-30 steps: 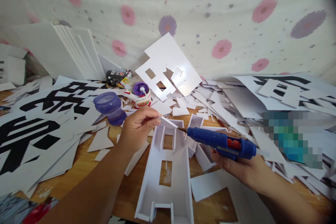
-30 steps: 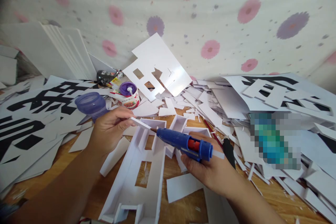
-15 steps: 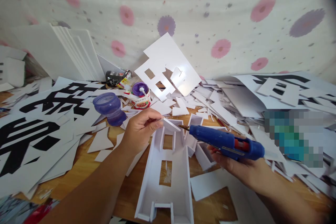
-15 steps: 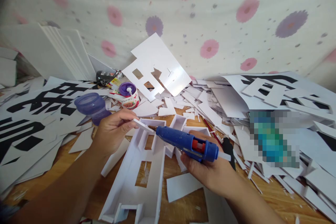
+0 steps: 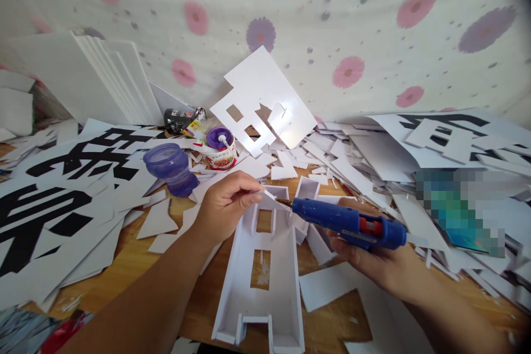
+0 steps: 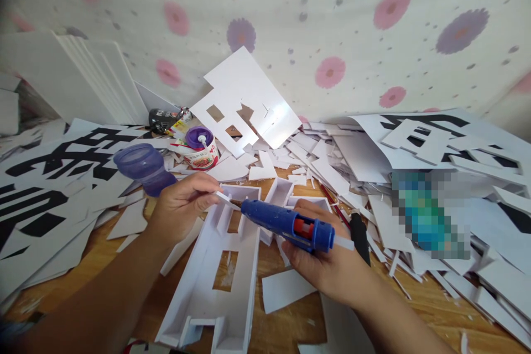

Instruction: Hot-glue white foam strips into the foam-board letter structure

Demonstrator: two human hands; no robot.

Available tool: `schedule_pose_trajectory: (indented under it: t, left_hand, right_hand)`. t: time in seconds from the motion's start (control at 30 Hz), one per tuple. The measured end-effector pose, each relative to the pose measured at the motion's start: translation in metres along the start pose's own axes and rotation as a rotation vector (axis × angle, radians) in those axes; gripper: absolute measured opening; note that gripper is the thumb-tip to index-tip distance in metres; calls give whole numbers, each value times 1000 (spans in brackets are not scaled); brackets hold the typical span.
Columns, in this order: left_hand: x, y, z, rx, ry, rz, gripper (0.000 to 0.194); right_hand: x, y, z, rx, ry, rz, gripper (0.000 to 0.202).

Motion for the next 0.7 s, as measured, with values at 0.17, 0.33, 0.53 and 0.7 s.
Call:
schedule_pose_trajectory:
  t: [0.17,0.33,0.53,0.7]
  left_hand:
    - [1,0,1,7,19,-16,3]
    - [0,-1,0,6,30,-41,2]
    - [0,-3,1,15,53,-63,6]
    - [3,-6,1,14,29,-77,11]
  right_hand:
    - [3,-1,-3,9,-14,-22,15]
    - [0,0,-1,18,-23,-10,13]
    - [1,0,-2,6,-36,25,16]
    - [1,-1,-1,-31,-70,17,20]
Point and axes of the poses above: each hand's wrist, its own z-axis away from the middle knuckle, its own y-axis out of the palm, x = y × z, the point moved 4 cm from there along -z, towards the middle knuckle, and after that the axes turned 12 degrees about x, right-handed, at the moved point
